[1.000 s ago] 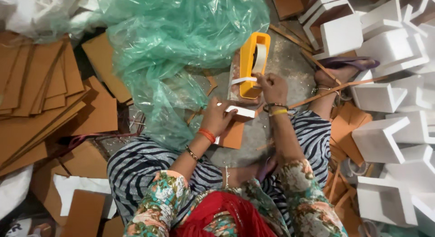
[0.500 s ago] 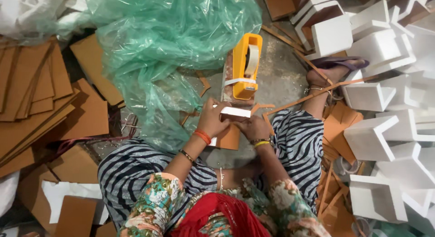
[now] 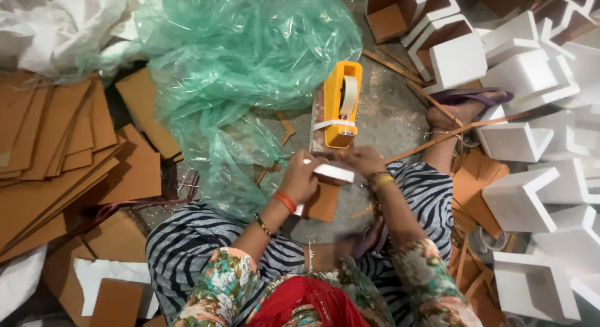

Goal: The person sits on the floor and assembles small cardboard boxes by inserting white foam corner pieces into the box flaps. They use a handheld tape dispenser to secure the foam pieces in place, repeating the process for multiple units.

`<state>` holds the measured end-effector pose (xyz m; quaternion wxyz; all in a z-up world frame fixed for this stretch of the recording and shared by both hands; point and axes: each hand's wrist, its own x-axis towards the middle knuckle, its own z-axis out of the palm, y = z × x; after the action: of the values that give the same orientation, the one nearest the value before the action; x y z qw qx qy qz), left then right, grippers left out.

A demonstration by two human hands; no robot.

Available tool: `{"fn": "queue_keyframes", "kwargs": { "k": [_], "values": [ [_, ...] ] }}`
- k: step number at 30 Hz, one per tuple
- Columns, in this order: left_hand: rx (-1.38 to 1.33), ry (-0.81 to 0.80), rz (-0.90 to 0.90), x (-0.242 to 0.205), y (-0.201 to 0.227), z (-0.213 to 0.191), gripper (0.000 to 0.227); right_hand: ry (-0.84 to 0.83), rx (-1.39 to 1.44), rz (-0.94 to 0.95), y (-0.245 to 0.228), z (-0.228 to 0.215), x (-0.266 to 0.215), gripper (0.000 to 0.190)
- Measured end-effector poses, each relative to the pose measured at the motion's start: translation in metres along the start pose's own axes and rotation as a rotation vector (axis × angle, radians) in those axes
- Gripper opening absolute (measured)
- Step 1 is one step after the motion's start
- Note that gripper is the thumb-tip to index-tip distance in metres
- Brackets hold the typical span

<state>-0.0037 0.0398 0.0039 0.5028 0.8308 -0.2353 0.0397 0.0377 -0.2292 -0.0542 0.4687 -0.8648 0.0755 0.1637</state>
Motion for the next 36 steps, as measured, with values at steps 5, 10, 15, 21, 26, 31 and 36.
{"fn": "queue_keyframes", "kwargs": {
  "k": [5,10,15,21,26,31,36],
  "values": [
    [-0.015,-0.074,0.204,-0.015,0.027,-0.009,0.039,-0.113,-0.070,-0.238,0.077,0.012,-0.042,0.033],
    [-0.007,-0.140,0.403,-0.026,0.042,-0.013,0.039,-0.136,0.232,-0.274,0.110,0.026,-0.059,0.038],
    [-0.014,0.054,0.307,-0.031,0.039,-0.021,0.046,0.008,0.568,0.058,0.096,0.040,-0.063,0.041],
    [-0.397,0.556,-0.163,-0.034,0.009,-0.031,0.046,0.465,-0.023,-0.308,0.000,0.053,-0.116,0.038],
    [-0.687,0.100,-0.370,-0.041,-0.032,-0.042,0.034,0.405,-0.208,-0.168,-0.045,0.011,-0.123,0.044],
    [0.129,0.070,0.215,-0.001,0.004,-0.034,0.044,0.274,-0.077,-0.462,-0.034,0.042,-0.104,0.049],
    [0.232,-0.078,0.038,0.012,0.017,-0.024,0.039,0.162,0.541,-0.405,-0.014,0.028,-0.054,0.027]
  ]
}}
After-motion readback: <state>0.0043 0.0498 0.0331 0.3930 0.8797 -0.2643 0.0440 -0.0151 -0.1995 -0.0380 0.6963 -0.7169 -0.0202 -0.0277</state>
